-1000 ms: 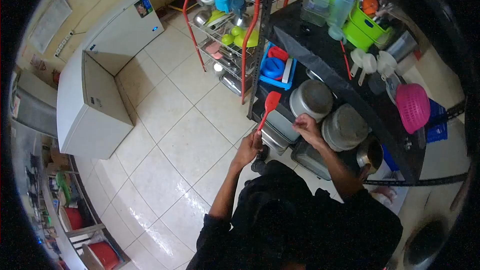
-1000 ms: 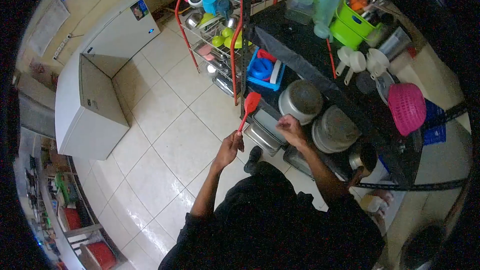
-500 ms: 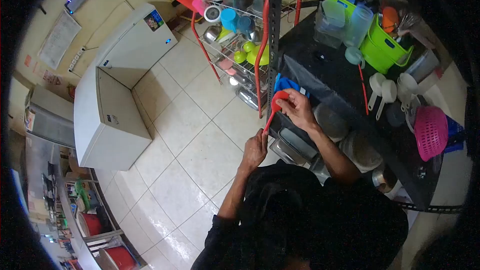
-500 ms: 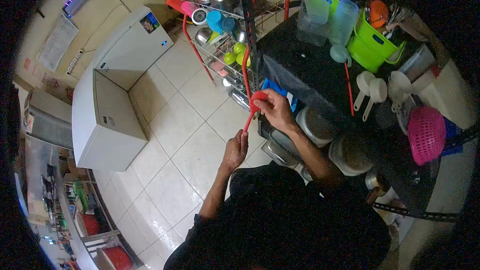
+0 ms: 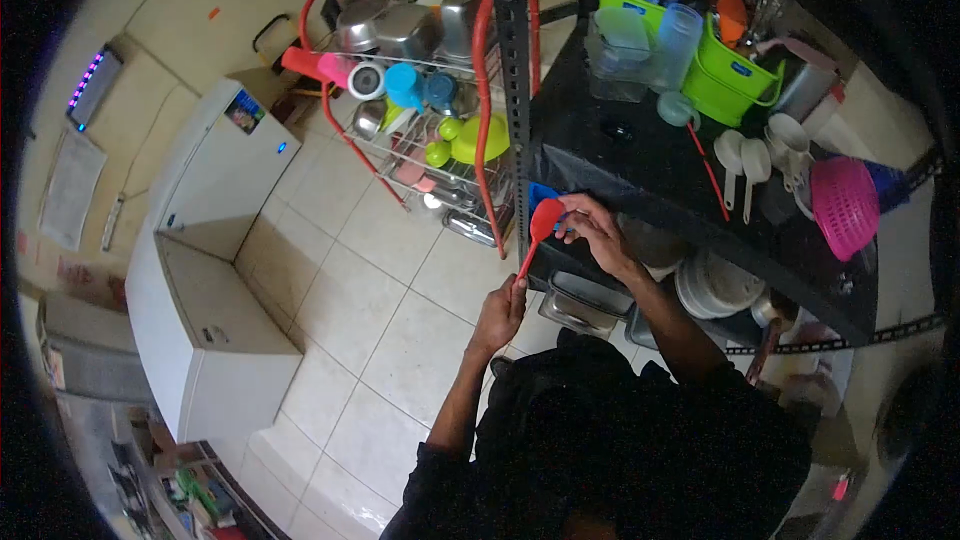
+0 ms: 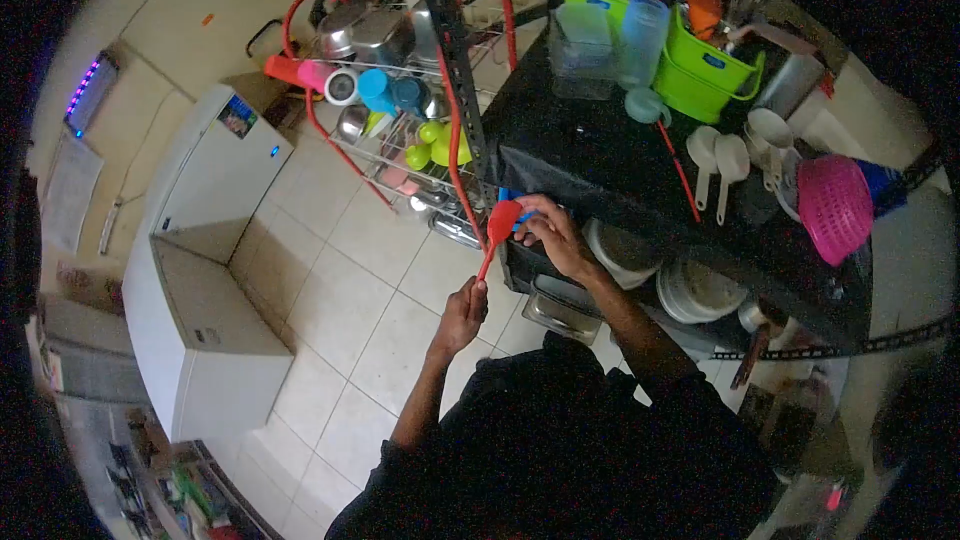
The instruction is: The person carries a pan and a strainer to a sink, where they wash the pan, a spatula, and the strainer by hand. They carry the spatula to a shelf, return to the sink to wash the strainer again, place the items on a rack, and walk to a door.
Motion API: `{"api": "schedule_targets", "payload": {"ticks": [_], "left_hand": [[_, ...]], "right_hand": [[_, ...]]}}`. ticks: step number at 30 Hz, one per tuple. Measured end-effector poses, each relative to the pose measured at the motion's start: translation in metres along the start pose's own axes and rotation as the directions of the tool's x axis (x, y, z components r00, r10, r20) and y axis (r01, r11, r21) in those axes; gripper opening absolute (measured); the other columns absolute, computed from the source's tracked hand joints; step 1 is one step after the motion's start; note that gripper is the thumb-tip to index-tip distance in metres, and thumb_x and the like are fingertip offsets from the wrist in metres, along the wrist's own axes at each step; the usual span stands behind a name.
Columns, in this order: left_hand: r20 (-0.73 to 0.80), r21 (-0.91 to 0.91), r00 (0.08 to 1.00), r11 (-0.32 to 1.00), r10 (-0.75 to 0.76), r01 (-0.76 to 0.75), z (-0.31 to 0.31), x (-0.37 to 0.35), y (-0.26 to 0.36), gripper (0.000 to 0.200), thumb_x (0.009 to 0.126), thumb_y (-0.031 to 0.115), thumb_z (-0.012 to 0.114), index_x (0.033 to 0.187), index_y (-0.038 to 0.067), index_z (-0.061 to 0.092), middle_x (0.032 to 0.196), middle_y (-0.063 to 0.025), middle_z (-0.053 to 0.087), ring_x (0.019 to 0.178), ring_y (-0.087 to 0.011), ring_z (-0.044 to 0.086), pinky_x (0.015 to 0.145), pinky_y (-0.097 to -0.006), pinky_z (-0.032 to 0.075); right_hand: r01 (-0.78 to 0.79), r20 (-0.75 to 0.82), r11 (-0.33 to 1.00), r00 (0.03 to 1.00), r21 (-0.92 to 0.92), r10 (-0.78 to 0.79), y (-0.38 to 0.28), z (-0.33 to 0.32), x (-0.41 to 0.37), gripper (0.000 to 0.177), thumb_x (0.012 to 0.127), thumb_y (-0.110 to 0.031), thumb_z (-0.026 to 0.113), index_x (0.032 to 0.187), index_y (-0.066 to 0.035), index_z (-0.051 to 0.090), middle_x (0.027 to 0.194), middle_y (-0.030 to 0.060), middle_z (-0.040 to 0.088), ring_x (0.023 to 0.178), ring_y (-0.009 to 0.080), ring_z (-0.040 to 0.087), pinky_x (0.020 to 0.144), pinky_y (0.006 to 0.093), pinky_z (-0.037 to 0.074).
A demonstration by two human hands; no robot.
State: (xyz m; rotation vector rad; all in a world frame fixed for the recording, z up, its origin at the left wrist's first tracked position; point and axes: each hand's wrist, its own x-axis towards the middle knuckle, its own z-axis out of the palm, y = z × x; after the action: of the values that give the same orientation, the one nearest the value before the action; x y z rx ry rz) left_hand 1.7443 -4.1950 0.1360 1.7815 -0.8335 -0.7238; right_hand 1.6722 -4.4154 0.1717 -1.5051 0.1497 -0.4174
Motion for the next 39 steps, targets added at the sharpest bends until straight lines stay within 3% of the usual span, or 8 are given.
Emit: {"api": "schedule_targets", "payload": {"ticks": [1,4,8,17,21,27,30,39], "left_hand": [[0.023,0.011,1.0,1.0,0.005,-0.005,-0.003,0.003,0.001,0.041,0.097,0.038,0.033,0.081,0.002,0.043,0.055,-0.0009,0.04,0.05,-0.0116,0.04,0.048,-0.0302,0.036],[0.079,0.123,0.993,0.988,0.085,-0.095,-0.008,0.006,0.004,0.041,0.098,0.038,0.032,0.081,0.002,0.043,0.055,-0.0017,0.04,0.05,-0.0129,0.041,0.049,-0.0314,0.037],[0.129,0.172,0.976,0.965,0.176,-0.196,-0.004,0.009,0.002,0.041,0.098,0.037,0.031,0.082,0.002,0.043,0.055,-0.003,0.04,0.05,-0.0148,0.041,0.05,-0.0325,0.038],[0.211,-0.17,0.964,0.977,0.163,-0.128,-0.007,0.007,-0.006,0.043,0.097,0.041,0.031,0.081,0.003,0.044,0.057,0.0022,0.036,0.052,-0.0077,0.032,0.048,-0.0261,0.032],[0.234,-0.051,0.953,0.981,0.192,-0.185,-0.012,0.013,-0.005,0.037,0.098,0.033,0.031,0.09,0.0,0.046,0.059,-0.0138,0.047,0.055,-0.0279,0.049,0.053,-0.0391,0.038],[0.173,0.079,0.958,0.967,0.228,-0.244,-0.015,0.013,-0.003,0.032,0.097,0.029,0.034,0.091,0.001,0.047,0.065,-0.0212,0.054,0.064,-0.0408,0.054,0.057,-0.0466,0.041],[0.164,0.114,0.965,0.968,0.204,-0.224,-0.016,0.012,0.004,0.03,0.097,0.028,0.035,0.09,0.001,0.047,0.068,-0.0237,0.055,0.07,-0.0441,0.055,0.058,-0.0494,0.041],[0.132,0.186,0.964,0.949,0.231,-0.253,-0.02,0.019,0.008,0.024,0.095,0.024,0.04,0.092,0.001,0.047,0.068,-0.0238,0.055,0.067,-0.0444,0.055,0.056,-0.0495,0.042]], "right_hand": [[-0.099,-0.071,0.995,0.993,-0.024,0.098,-0.018,0.009,-0.003,0.036,0.093,-0.029,0.046,0.112,0.001,0.048,0.096,0.0118,0.058,0.076,0.0142,0.059,0.065,0.0285,0.049],[-0.174,-0.214,0.893,0.973,-0.415,0.09,-0.027,0.027,-0.004,0.038,0.093,-0.035,0.047,0.106,0.0,0.052,0.086,0.0118,0.06,0.075,0.0163,0.06,0.064,0.0305,0.049],[-0.122,-0.4,0.815,0.905,-0.566,-0.143,-0.004,0.038,0.001,0.038,0.093,-0.036,0.048,0.097,0.001,0.053,0.074,0.0132,0.06,0.069,0.0178,0.061,0.062,0.0299,0.046],[-0.077,-0.073,0.979,0.995,-0.188,0.064,-0.024,0.038,-0.017,0.04,0.08,-0.01,0.068,0.111,-0.001,0.045,0.091,0.0071,0.059,0.08,0.0129,0.059,0.067,0.0316,0.049],[-0.06,-0.08,0.998,0.995,-0.002,0.06,-0.038,0.049,-0.024,0.043,0.081,-0.014,0.068,0.116,-0.002,0.045,0.1,0.0064,0.057,0.085,0.0118,0.057,0.07,0.0283,0.048],[-0.221,-0.084,0.96,0.974,-0.171,0.209,-0.053,0.039,-0.015,0.026,0.091,-0.023,0.054,0.108,-0.004,0.049,0.086,0.0039,0.057,0.075,0.0108,0.053,0.066,0.0253,0.044],[-0.315,-0.063,0.823,0.943,-0.472,0.325,-0.068,0.039,-0.009,0.019,0.091,-0.014,0.053,0.105,-0.002,0.049,0.081,0.0042,0.057,0.073,0.0113,0.053,0.064,0.0249,0.043],[-0.004,0.197,0.997,0.98,-0.073,0.018,-0.037,0.021,-0.018,0.04,0.085,-0.009,0.059,0.119,-0.002,0.038,0.103,0.0118,0.057,0.078,0.0148,0.06,0.069,0.0301,0.05]]}}
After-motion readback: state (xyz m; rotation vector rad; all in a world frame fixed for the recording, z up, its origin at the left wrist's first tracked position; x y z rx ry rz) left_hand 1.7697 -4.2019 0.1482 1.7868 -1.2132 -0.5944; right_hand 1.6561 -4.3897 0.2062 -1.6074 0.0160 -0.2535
